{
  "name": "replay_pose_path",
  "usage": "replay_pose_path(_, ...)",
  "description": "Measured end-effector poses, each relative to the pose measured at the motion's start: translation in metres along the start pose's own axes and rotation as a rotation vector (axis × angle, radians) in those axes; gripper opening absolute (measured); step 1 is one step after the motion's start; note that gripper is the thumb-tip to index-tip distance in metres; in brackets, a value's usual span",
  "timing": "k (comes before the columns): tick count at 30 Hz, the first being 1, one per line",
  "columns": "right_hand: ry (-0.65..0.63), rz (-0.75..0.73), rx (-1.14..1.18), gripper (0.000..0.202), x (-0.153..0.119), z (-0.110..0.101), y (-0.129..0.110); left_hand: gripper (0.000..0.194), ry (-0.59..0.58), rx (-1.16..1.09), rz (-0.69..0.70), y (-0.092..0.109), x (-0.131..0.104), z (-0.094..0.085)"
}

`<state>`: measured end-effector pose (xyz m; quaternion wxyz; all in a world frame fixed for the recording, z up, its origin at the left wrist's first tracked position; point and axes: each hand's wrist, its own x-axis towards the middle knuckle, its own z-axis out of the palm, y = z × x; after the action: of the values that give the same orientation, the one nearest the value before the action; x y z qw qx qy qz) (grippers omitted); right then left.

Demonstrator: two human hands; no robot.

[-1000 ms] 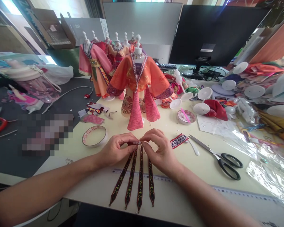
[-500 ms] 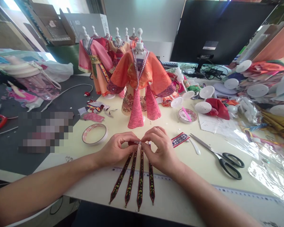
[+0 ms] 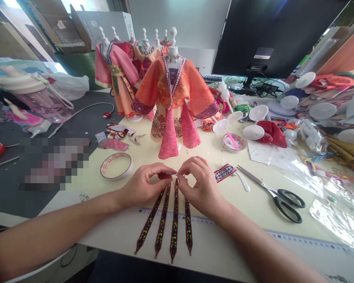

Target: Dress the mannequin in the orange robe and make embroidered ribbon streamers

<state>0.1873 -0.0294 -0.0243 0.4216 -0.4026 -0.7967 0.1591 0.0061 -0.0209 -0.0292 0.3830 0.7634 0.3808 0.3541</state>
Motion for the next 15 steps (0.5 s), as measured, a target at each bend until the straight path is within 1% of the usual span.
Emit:
replay_pose_path(2, 0.002, 0.073, 0.0, 0.015, 0.001, -0.002, 0.002, 0.014, 0.023, 0.096, 0.049, -0.001, -0.002, -0.001)
replay_pose_path(4, -0.03, 0.145, 0.001, 0.015, 0.002, -0.004, 0.005, 0.012, 0.02, 0.233, 0.168, -0.001, -0.006, -0.001)
replay_pose_path(6, -0.087, 0.189, 0.01, 0.015, 0.002, -0.005, 0.008, 0.015, -0.011, 0.36, 0.31, 0.0, -0.011, 0.0)
replay_pose_path(8, -0.138, 0.206, 0.022, 0.014, 0.002, -0.006, 0.012, 0.021, -0.064, 0.455, 0.402, 0.003, -0.017, 0.001)
replay_pose_path(11, -0.171, 0.218, 0.037, 0.013, 0.002, -0.007, 0.015, 0.03, -0.14, 0.565, 0.435, 0.006, -0.024, 0.003)
replay_pose_path(15, -0.183, 0.269, 0.054, 0.013, 0.006, -0.009, 0.017, 0.042, -0.195, 0.666, 0.438, 0.007, -0.027, 0.005)
